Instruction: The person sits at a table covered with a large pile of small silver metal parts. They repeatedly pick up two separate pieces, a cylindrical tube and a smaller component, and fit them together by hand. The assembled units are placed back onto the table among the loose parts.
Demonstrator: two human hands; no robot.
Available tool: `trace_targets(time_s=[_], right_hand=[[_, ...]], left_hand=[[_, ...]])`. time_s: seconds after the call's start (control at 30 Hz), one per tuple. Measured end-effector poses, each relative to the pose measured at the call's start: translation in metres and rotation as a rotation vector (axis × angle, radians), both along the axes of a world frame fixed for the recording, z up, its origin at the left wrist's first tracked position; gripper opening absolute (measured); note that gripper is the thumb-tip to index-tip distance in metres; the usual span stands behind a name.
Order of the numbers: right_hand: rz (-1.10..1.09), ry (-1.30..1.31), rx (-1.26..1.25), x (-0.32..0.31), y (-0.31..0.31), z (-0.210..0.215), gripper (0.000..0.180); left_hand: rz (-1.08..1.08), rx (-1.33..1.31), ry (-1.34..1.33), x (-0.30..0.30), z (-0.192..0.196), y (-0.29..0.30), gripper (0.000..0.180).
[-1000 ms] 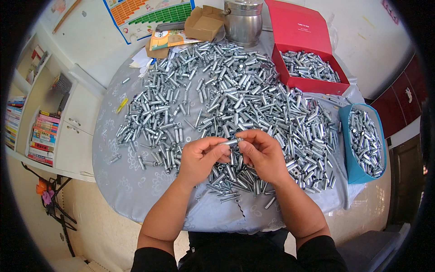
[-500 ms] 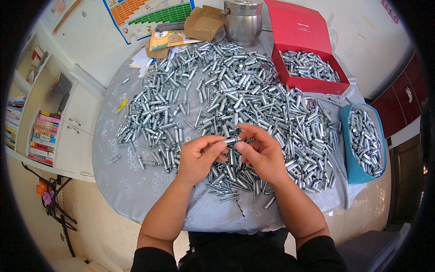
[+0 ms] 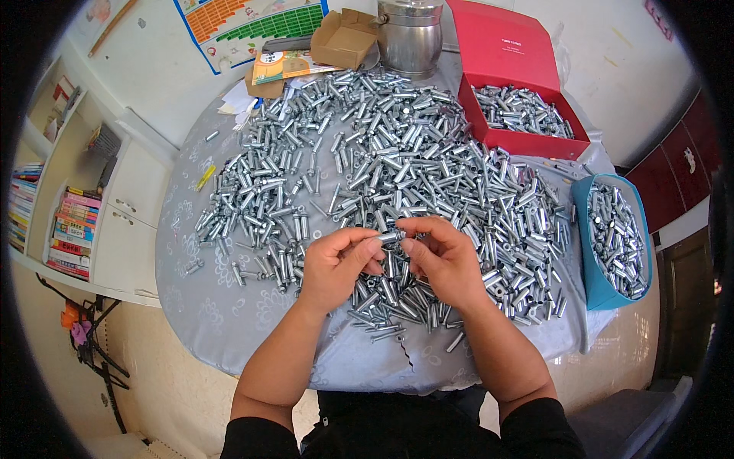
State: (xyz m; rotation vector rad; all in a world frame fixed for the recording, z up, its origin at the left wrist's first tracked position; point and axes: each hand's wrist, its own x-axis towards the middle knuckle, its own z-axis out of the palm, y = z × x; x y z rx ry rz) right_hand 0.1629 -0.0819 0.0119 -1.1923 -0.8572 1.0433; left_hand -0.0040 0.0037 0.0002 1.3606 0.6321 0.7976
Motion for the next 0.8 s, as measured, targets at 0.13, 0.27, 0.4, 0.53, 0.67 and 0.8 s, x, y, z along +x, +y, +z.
trace_targets(time_s=[0.13, 0.27, 0.4, 0.53, 0.67, 0.8], right_hand=[[0.022, 0.018, -0.024, 0.0008, -0.0001, 0.0004, 0.02], [0.042, -0.022, -0.044, 0.0026, -0.0004, -0.0003, 0.019], [-0.019, 0.001, 0.007, -0.0023, 0.0019, -0.0014, 0.018], [0.033, 0.016, -0.079, 0.0035, 0.0004, -0.0005, 0.02], [-0.022, 0.015, 0.031, -0.0021, 0.0005, 0.003, 0.022], [0.063, 0.036, -0.061, 0.0041, 0.0001, -0.0035, 0.022]], left_hand=[[0.007, 0.004, 0.014, -0.0001, 0.0007, -0.0006, 0.02], [0.018, -0.016, 0.007, 0.0005, 0.0005, -0.0013, 0.02], [0.045, -0.035, -0.008, -0.0009, -0.0014, 0.0008, 0.02], [0.045, -0.023, 0.0, -0.0009, -0.0005, 0.001, 0.019], [0.059, -0.048, 0.009, -0.0004, -0.0012, 0.0009, 0.02], [0.029, -0.006, 0.013, -0.001, 0.0012, -0.0004, 0.02]])
